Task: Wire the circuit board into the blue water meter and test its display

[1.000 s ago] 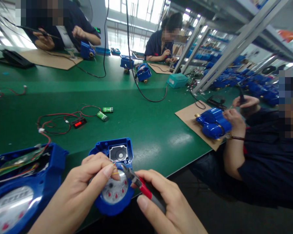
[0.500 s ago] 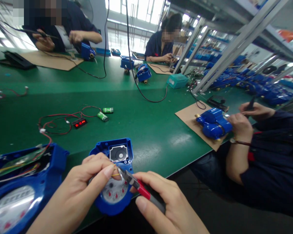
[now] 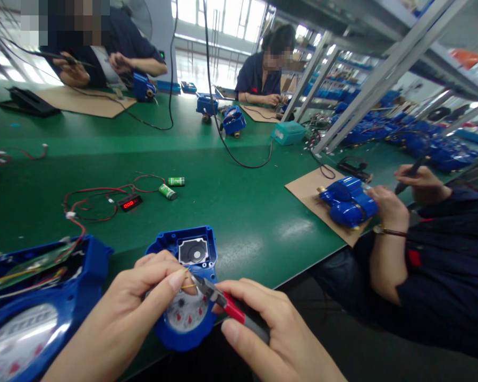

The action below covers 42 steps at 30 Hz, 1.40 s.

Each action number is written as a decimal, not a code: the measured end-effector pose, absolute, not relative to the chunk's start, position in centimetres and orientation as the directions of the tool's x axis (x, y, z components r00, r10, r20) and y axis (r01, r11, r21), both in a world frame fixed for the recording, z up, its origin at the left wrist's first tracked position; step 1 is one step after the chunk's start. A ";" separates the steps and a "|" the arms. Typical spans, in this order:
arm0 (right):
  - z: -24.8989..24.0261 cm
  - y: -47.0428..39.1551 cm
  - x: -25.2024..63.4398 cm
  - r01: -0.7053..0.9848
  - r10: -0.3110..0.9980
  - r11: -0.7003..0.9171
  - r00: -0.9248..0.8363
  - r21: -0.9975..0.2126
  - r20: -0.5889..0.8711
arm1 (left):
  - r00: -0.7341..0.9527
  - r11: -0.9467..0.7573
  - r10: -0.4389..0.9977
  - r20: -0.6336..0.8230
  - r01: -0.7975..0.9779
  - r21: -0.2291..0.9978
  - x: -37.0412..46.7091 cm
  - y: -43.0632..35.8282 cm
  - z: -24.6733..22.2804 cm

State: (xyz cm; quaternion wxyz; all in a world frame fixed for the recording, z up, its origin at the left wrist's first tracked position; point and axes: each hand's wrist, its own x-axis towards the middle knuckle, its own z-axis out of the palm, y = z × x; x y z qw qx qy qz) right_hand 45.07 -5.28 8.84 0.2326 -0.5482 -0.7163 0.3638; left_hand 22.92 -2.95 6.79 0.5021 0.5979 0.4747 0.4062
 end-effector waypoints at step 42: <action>9.4 -5.3 44.5 0.619 0.977 0.058 -0.196 -0.784 -0.082 | 0.271 -0.062 0.963 0.006 0.199 0.978 22.9 -2.8 6.8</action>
